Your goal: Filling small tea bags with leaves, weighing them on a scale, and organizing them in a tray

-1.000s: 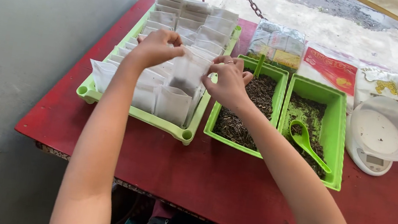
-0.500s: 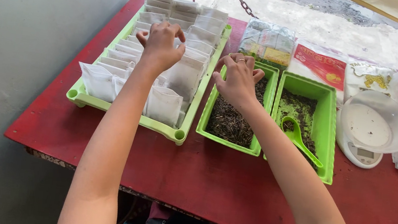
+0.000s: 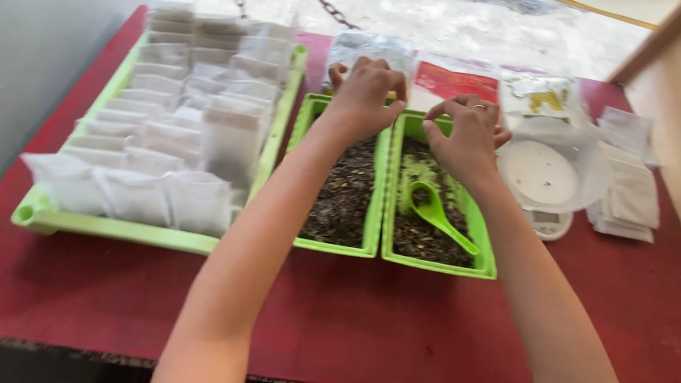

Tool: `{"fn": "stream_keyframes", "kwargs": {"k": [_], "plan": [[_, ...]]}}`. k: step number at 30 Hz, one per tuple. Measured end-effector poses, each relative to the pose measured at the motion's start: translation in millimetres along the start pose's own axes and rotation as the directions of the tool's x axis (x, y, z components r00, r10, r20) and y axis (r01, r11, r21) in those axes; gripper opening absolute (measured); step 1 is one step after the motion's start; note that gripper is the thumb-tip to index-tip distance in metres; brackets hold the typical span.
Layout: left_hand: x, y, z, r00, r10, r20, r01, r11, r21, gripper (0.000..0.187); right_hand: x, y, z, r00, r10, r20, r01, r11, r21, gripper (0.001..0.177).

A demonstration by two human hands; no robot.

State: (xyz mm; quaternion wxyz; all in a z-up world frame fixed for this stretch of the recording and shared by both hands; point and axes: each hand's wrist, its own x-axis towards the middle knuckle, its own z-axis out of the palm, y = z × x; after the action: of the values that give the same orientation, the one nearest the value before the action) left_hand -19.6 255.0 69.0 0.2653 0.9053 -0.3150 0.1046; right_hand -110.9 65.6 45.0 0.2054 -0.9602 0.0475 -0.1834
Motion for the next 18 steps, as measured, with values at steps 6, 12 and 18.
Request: {"fn": "stream_keyframes", "kwargs": {"k": [6, 12, 18], "plan": [[48.7, 97.7, 73.1, 0.983, 0.174, 0.055, -0.163, 0.973, -0.164, 0.005, -8.9, 115.0, -67.0, 0.963, 0.195, -0.186, -0.201, 0.979, -0.013, 0.012], [82.8, 192.0, 152.3, 0.938, 0.329, 0.106, -0.303, 0.931, -0.205, 0.011, -39.5, 219.0, -106.1, 0.882, 0.370, -0.291, -0.394, 0.919, -0.024, 0.014], [85.5, 263.6, 218.0, 0.887, 0.456, 0.077, -0.444, 0.886, -0.136, 0.006, -76.3, 309.8, -107.6, 0.838, 0.471, -0.275, -0.509, 0.857, -0.083, 0.017]]}}
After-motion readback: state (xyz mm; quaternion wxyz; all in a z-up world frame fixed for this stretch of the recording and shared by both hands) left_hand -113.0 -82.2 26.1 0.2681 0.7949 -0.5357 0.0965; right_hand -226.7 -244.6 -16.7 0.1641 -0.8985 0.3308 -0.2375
